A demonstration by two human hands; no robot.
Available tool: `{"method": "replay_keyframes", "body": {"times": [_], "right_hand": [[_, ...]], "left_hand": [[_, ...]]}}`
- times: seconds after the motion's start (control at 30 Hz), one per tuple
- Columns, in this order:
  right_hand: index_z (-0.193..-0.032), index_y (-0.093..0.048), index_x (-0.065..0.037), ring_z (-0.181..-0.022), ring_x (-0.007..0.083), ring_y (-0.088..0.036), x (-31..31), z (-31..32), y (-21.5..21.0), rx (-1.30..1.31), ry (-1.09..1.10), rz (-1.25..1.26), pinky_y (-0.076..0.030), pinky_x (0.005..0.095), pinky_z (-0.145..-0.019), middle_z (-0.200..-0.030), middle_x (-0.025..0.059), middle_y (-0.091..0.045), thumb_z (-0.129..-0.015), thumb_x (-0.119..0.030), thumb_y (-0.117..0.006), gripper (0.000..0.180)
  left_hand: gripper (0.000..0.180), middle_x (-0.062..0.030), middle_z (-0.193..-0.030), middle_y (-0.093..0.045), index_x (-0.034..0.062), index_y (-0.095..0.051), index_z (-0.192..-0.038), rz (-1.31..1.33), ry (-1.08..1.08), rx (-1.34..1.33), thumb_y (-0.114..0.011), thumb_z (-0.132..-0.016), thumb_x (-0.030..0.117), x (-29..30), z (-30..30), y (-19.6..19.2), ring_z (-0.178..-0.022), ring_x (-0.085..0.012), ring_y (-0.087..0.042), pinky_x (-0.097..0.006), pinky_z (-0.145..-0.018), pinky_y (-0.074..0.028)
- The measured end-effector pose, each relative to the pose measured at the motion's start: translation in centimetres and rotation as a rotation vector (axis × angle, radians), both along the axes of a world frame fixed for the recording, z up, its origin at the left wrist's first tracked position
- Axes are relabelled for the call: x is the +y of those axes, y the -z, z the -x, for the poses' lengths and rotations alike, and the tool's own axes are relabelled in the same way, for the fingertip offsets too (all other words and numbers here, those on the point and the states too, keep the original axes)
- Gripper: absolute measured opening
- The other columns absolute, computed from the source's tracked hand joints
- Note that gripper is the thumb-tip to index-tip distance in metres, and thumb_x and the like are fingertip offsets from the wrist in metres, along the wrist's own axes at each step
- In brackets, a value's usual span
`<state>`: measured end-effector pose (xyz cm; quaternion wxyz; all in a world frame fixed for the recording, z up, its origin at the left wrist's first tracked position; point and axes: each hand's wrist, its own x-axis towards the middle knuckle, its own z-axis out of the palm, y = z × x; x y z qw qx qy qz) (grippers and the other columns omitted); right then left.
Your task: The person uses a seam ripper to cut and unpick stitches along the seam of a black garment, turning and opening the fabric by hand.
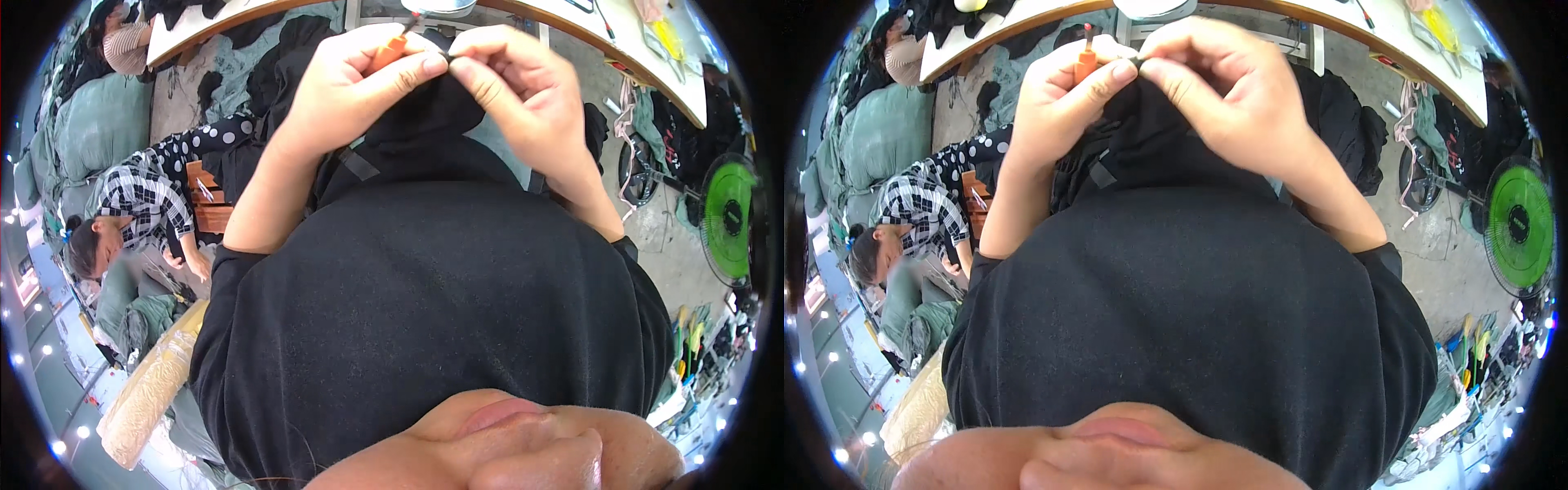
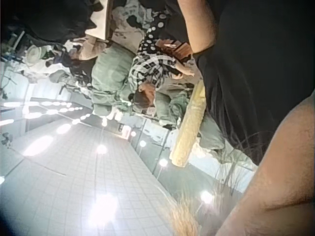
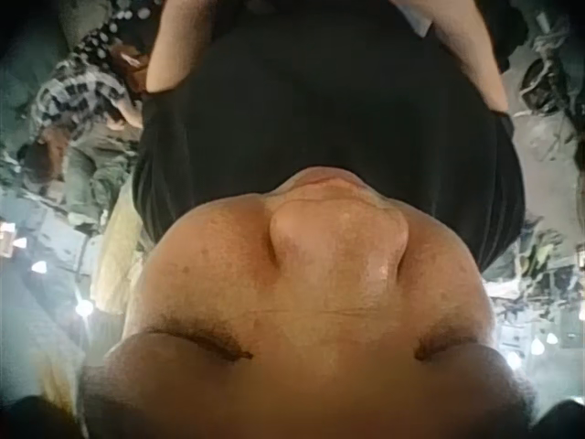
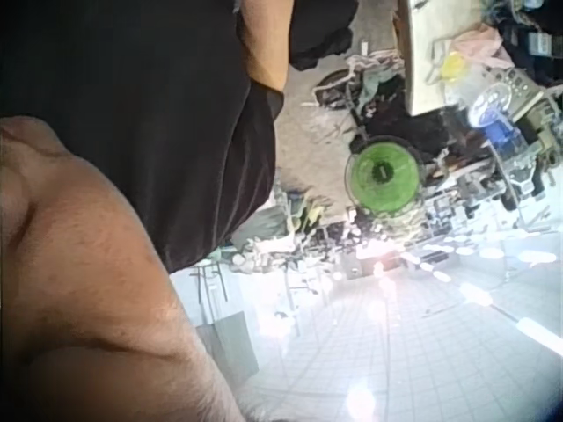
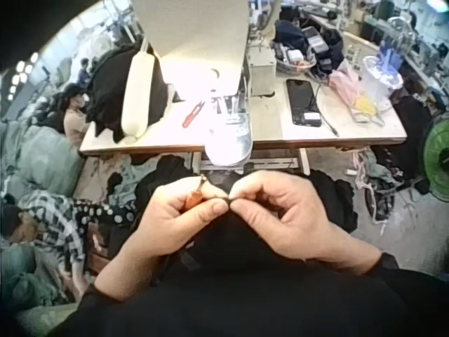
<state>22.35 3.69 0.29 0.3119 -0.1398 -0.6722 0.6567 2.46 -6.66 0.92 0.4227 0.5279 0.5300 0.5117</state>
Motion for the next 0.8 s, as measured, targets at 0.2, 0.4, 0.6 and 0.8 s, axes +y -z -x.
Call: {"method": "replay_keyframes", "body": {"times": [0.2,0.4,0.6,0.8], "right_hand": [[-0.106,-0.072,-0.002,-0.090,0.0066,-0.067,0.8,1.5,2.3,-0.048,-0.098,0.198,-0.053,0.0215,-0.084,-0.097,0.0012,-0.072,-0.096,-0.010,-0.075,0.013],[-0.089,-0.069,-0.012,-0.068,-0.0014,-0.046,-0.5,1.4,7.9,-0.315,-0.212,0.235,-0.037,0.0187,-0.061,-0.076,-0.0102,-0.056,-0.089,-0.023,-0.084,0.019],[-0.104,-0.068,-0.006,-0.077,0.0048,-0.056,0.4,0.3,7.8,-0.328,-0.080,0.060,-0.046,0.0232,-0.072,-0.085,-0.0038,-0.062,-0.097,-0.018,-0.075,0.016],[-0.128,-0.059,0.002,-0.111,0.0141,-0.064,4.4,-2.1,4.4,0.041,0.193,-0.140,-0.050,0.0242,-0.096,-0.129,0.0095,-0.065,-0.090,0.010,-0.072,0.041]], "left_hand": [[0.007,0.0024,-0.085,-0.064,0.0020,-0.070,-0.104,0.092,-0.129,-0.692,-0.071,-0.098,0.006,-0.6,1.6,1.3,-0.060,-0.0016,-0.048,-0.017,-0.054,-0.038],[0.022,0.0036,-0.069,-0.047,0.0071,-0.054,-0.089,-0.115,-0.102,-0.911,-0.051,-0.108,0.016,0.0,3.6,1.4,-0.049,-0.0019,-0.035,-0.017,-0.042,-0.031],[0.023,0.0024,-0.066,-0.049,0.0055,-0.058,-0.093,-0.179,-0.269,-0.906,-0.051,-0.109,0.020,0.2,5.5,-0.1,-0.045,-0.0030,-0.032,-0.019,-0.039,-0.030],[0.020,0.0027,-0.066,-0.053,0.0064,-0.061,-0.088,-0.216,-0.056,-0.522,-0.062,-0.104,0.019,0.6,8.2,-0.7,-0.042,-0.0038,-0.034,-0.020,-0.039,-0.028]]}}
